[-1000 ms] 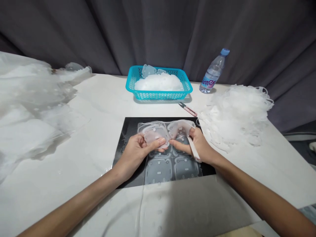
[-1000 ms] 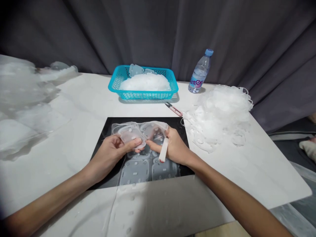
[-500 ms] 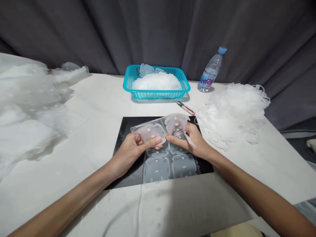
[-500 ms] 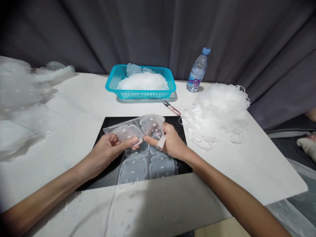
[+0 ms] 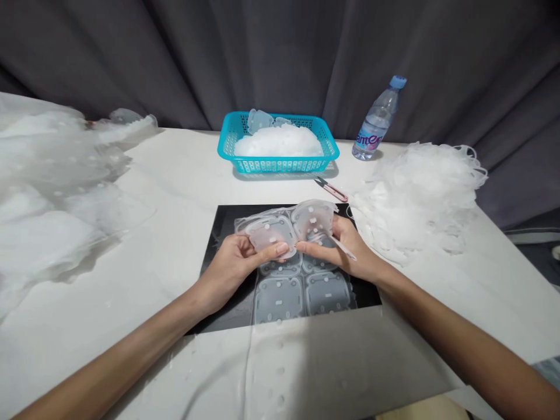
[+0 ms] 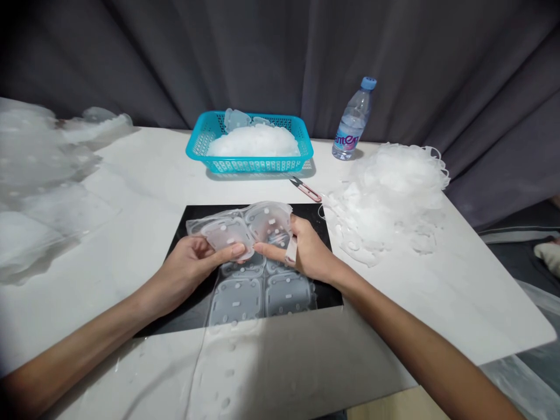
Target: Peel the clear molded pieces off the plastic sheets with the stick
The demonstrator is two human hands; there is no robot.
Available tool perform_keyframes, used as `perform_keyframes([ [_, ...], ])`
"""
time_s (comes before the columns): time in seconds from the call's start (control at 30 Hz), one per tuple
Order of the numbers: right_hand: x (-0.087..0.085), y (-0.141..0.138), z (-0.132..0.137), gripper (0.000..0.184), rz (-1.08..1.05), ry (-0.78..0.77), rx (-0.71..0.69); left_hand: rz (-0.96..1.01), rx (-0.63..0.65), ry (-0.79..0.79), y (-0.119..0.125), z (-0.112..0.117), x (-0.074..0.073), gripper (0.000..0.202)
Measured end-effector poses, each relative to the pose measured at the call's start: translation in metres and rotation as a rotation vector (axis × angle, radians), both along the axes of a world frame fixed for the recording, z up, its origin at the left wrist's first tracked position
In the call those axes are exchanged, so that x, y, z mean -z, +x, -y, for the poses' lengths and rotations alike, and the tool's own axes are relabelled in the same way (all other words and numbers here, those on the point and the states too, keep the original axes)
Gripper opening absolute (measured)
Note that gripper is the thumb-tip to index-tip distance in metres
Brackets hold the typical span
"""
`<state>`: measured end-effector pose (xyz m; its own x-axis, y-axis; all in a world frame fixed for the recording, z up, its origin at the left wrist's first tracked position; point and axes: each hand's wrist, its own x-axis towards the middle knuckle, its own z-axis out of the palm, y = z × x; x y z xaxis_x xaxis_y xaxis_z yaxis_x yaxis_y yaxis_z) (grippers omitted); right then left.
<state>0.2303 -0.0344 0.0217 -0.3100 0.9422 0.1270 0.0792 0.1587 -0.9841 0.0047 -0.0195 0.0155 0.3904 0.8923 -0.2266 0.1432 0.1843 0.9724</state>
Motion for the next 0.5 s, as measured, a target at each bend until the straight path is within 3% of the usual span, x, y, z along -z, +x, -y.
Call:
perform_keyframes([
  [0.2,0.005,0.001,0.000,0.032,0.007,-0.001,0.035,0.033,-0.010,-0.071,0.000,0.000,0.003,0.027],
  [0.33,0.015,0.001,-0.002,0.029,0.039,0.054,0.200,0.166,-0.049,-0.119,-0.002,-0.002,0.006,0.030],
  [0.5,0.027,0.007,-0.006,0.024,0.327,0.171,0.361,0.223,-0.069,-0.154,-0.008,-0.009,0.003,0.032],
])
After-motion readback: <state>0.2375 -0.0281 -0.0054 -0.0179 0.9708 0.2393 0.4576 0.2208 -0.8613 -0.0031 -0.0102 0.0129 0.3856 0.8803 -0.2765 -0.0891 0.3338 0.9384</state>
